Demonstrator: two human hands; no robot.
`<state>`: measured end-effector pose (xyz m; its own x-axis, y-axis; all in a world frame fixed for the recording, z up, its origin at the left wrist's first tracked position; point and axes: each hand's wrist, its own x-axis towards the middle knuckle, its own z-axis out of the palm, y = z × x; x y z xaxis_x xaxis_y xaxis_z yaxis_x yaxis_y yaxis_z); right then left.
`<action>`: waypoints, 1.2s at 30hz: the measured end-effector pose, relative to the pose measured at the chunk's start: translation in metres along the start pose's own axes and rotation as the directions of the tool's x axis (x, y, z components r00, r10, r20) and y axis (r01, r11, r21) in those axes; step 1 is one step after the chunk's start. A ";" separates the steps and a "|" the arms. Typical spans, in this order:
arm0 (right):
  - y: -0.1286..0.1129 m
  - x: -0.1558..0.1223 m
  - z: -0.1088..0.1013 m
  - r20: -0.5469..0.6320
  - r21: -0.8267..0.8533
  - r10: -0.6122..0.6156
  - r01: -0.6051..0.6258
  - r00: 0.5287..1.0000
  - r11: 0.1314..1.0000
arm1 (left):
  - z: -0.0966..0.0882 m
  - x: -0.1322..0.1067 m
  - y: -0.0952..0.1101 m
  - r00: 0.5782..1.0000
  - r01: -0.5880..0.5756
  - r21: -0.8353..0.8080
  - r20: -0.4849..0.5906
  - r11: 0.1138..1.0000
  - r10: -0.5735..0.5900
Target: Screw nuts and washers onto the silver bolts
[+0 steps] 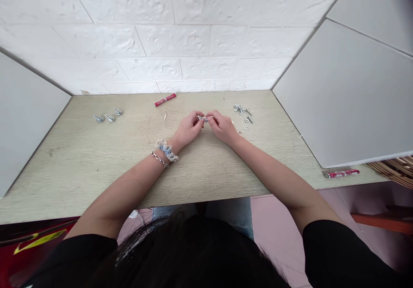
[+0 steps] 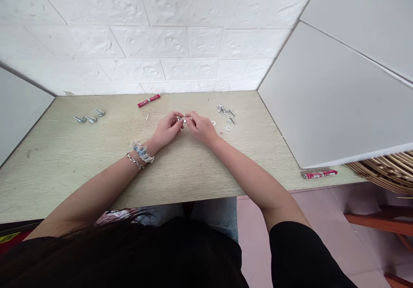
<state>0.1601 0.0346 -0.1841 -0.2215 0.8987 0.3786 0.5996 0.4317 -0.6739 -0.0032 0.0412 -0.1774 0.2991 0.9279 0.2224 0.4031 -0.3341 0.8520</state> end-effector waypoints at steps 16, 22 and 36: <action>0.000 0.002 0.001 0.057 -0.012 -0.007 0.008 0.998 1.000 | -0.001 0.000 0.001 1.000 -0.003 0.044 0.002 0.999 0.003; 0.000 0.002 0.001 0.050 0.006 -0.003 0.003 0.999 1.000 | 0.000 0.001 0.001 1.000 -0.009 0.042 0.008 0.999 0.009; -0.003 0.000 0.001 0.060 0.003 0.000 0.000 0.998 1.000 | -0.001 0.000 0.000 1.000 -0.005 0.035 0.006 0.999 0.005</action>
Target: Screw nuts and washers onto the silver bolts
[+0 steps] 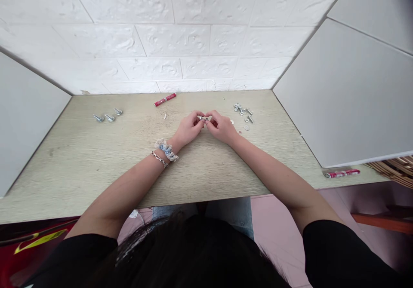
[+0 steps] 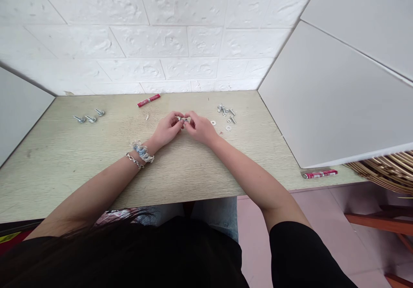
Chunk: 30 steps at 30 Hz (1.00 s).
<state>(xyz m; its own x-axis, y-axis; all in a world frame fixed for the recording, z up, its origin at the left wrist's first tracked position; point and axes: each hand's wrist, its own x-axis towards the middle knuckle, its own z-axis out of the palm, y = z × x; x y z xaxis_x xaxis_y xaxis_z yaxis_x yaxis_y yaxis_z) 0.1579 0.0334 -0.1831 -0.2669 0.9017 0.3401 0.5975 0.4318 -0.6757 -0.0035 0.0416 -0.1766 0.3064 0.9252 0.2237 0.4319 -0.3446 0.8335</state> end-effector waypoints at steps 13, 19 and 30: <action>0.002 0.002 0.000 0.032 -0.007 -0.002 0.002 0.999 1.000 | 0.000 0.001 -0.001 1.000 0.010 0.016 0.026 1.000 -0.010; 0.001 0.001 -0.001 0.037 -0.013 -0.009 0.009 0.999 1.000 | 0.000 0.002 -0.003 1.000 0.005 0.030 0.025 1.000 -0.005; 0.002 0.001 0.001 0.036 -0.021 -0.026 0.026 0.999 0.999 | -0.001 0.001 -0.001 0.999 0.024 0.031 0.031 0.999 -0.025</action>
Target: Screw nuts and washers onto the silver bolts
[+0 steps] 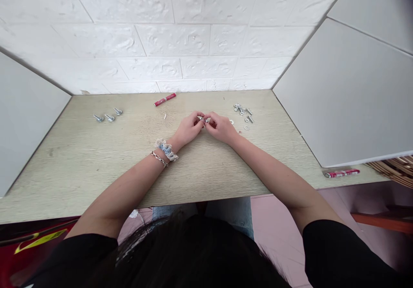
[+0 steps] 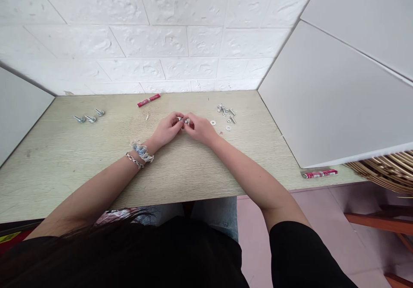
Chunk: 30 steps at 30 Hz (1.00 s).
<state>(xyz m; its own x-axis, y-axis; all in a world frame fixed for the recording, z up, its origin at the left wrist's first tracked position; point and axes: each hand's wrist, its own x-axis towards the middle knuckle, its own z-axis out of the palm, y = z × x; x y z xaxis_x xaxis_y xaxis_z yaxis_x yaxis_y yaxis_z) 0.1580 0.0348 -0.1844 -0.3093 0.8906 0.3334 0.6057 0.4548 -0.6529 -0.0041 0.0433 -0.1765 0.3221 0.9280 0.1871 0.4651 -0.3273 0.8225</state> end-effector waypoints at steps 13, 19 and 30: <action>0.000 0.000 0.001 -0.007 -0.024 -0.007 0.007 1.000 1.000 | 0.001 0.000 -0.001 1.000 0.001 -0.011 0.006 1.000 -0.001; 0.001 0.000 0.001 -0.002 -0.034 -0.004 0.003 1.000 0.999 | 0.001 0.000 0.000 1.000 0.001 -0.009 0.001 1.000 -0.001; -0.001 0.001 0.000 0.005 -0.044 0.008 -0.008 1.000 0.999 | 0.001 0.001 -0.001 1.000 0.011 0.001 0.017 1.000 -0.011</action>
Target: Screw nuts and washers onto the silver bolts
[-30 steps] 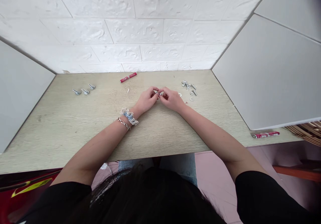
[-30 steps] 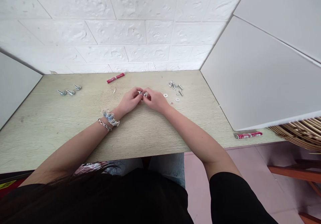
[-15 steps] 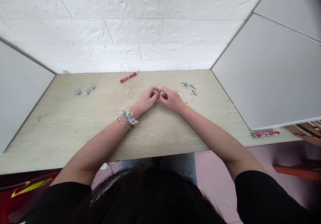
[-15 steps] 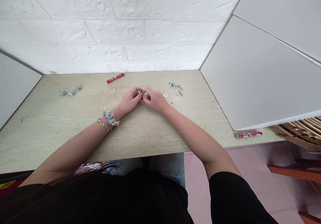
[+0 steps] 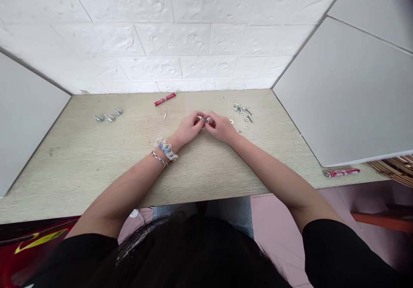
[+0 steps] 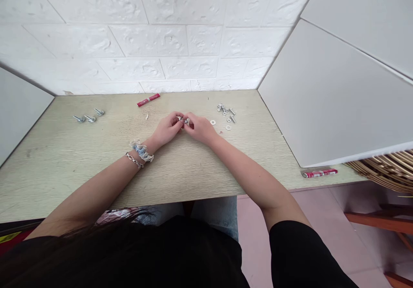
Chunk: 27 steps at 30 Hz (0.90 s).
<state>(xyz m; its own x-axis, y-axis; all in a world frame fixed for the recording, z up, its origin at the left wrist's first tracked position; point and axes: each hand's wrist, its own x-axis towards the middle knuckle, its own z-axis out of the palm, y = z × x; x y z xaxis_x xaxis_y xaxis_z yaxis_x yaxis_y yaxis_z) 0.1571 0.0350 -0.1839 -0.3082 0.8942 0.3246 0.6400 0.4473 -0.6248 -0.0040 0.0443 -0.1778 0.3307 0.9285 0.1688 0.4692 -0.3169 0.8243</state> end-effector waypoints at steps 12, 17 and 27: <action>-0.001 0.000 -0.001 0.016 -0.003 0.007 -0.007 1.000 1.000 | -0.001 0.000 0.000 1.000 0.000 0.014 0.010 1.000 0.000; -0.001 0.000 0.000 0.016 -0.013 0.005 -0.005 1.000 1.000 | -0.001 -0.001 0.002 1.000 0.002 0.004 0.006 1.000 -0.002; 0.002 0.000 0.001 0.010 0.015 0.024 -0.024 1.000 1.000 | -0.001 -0.001 0.001 1.000 0.006 -0.029 -0.001 1.000 -0.006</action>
<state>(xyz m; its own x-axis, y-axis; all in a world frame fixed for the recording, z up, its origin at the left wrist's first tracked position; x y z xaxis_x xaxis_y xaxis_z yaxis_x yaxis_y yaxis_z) 0.1574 0.0359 -0.1857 -0.2994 0.9049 0.3026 0.6363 0.4257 -0.6434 -0.0044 0.0429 -0.1765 0.3271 0.9306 0.1640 0.4473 -0.3053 0.8407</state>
